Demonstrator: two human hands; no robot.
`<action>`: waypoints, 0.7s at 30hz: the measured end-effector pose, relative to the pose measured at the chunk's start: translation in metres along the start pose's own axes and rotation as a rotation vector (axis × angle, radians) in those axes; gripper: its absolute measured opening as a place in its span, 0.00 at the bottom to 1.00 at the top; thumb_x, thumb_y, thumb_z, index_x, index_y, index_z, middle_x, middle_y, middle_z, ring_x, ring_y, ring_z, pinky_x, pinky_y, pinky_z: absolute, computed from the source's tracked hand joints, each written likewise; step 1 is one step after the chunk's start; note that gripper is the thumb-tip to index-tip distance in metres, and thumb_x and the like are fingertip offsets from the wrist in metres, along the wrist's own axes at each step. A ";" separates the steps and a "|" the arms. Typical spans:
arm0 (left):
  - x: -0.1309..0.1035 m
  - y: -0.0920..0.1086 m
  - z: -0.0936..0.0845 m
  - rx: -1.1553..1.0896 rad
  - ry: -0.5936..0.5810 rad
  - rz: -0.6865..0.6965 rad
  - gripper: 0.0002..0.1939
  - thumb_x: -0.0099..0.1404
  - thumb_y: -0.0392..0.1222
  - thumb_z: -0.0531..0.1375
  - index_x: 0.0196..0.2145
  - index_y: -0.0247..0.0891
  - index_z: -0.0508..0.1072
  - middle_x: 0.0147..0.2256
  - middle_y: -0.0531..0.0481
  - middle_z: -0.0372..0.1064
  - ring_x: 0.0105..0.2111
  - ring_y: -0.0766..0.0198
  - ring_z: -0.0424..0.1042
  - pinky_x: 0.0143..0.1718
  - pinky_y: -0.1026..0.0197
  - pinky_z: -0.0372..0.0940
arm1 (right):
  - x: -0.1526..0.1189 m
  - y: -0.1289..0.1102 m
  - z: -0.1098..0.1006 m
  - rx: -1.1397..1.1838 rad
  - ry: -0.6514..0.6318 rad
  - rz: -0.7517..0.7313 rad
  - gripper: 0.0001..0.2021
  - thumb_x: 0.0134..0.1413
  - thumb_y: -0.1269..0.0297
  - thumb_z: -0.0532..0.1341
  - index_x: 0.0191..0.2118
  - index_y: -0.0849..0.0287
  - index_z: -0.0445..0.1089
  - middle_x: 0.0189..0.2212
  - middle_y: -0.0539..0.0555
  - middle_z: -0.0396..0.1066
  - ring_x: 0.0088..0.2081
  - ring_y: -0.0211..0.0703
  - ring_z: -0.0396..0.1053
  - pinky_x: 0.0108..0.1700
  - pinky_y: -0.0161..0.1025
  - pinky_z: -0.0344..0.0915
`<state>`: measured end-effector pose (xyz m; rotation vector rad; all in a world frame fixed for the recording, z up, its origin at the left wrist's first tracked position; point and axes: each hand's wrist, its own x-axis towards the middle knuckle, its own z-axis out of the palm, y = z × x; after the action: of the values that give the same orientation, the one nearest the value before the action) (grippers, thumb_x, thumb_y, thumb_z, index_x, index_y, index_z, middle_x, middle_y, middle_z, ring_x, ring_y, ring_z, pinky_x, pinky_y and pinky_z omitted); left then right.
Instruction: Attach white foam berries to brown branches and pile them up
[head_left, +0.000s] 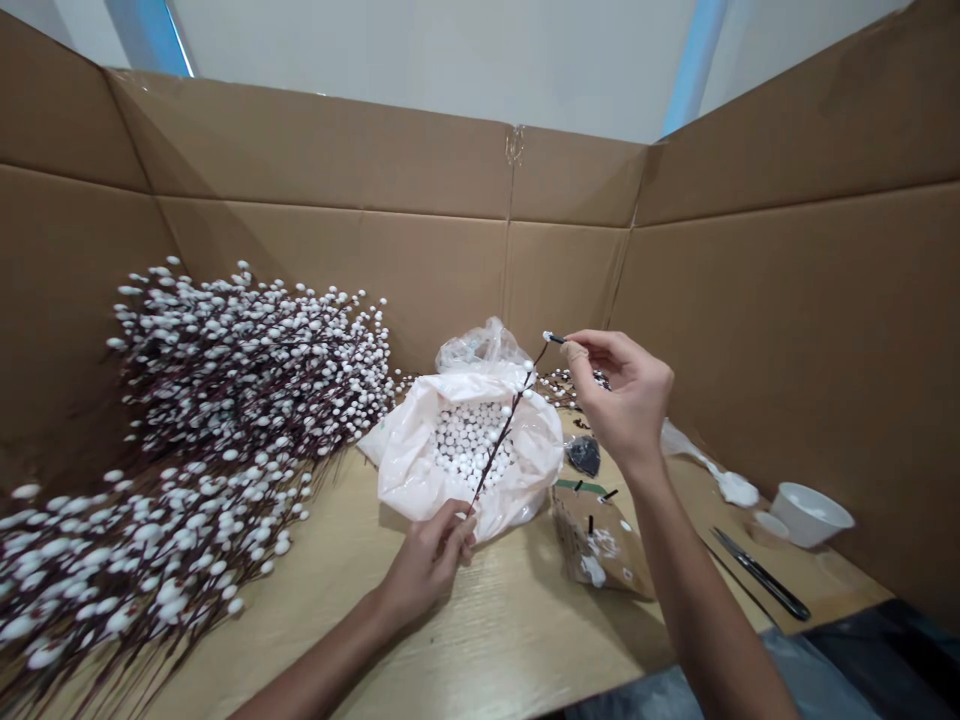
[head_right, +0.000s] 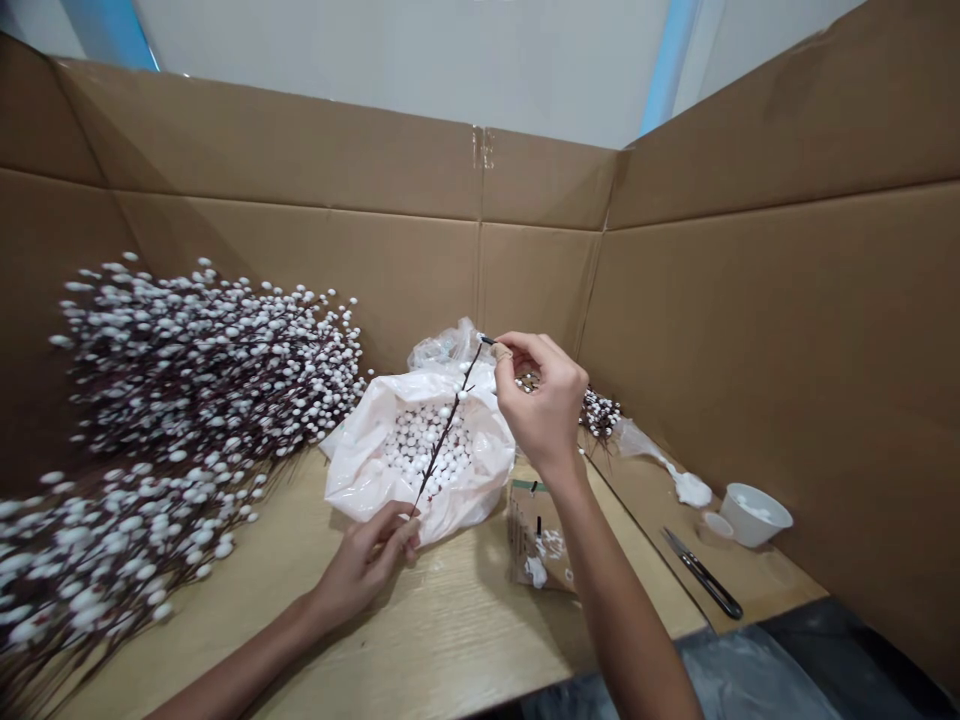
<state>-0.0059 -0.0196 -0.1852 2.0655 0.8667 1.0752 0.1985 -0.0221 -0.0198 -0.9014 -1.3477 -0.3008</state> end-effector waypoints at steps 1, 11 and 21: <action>0.000 0.000 0.000 0.004 0.001 0.003 0.09 0.67 0.43 0.49 0.39 0.37 0.65 0.23 0.53 0.69 0.22 0.67 0.70 0.26 0.67 0.65 | 0.000 0.000 0.000 -0.003 -0.011 0.001 0.05 0.50 0.72 0.60 0.31 0.62 0.74 0.27 0.52 0.73 0.28 0.37 0.69 0.32 0.36 0.68; -0.002 -0.003 0.002 0.015 0.014 0.021 0.07 0.67 0.42 0.49 0.37 0.37 0.64 0.22 0.54 0.68 0.21 0.68 0.70 0.26 0.67 0.64 | 0.001 0.007 0.000 0.006 -0.003 0.053 0.05 0.50 0.70 0.60 0.31 0.62 0.74 0.27 0.53 0.73 0.27 0.38 0.70 0.32 0.37 0.68; 0.000 -0.002 0.000 0.011 0.003 0.006 0.07 0.67 0.41 0.49 0.36 0.38 0.64 0.23 0.54 0.68 0.22 0.67 0.70 0.27 0.67 0.64 | 0.002 0.017 -0.002 0.064 0.028 0.174 0.04 0.48 0.68 0.62 0.29 0.61 0.74 0.26 0.53 0.73 0.27 0.38 0.70 0.31 0.38 0.68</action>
<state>-0.0066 -0.0184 -0.1868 2.0770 0.8698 1.0795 0.2116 -0.0120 -0.0243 -0.9508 -1.2376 -0.1348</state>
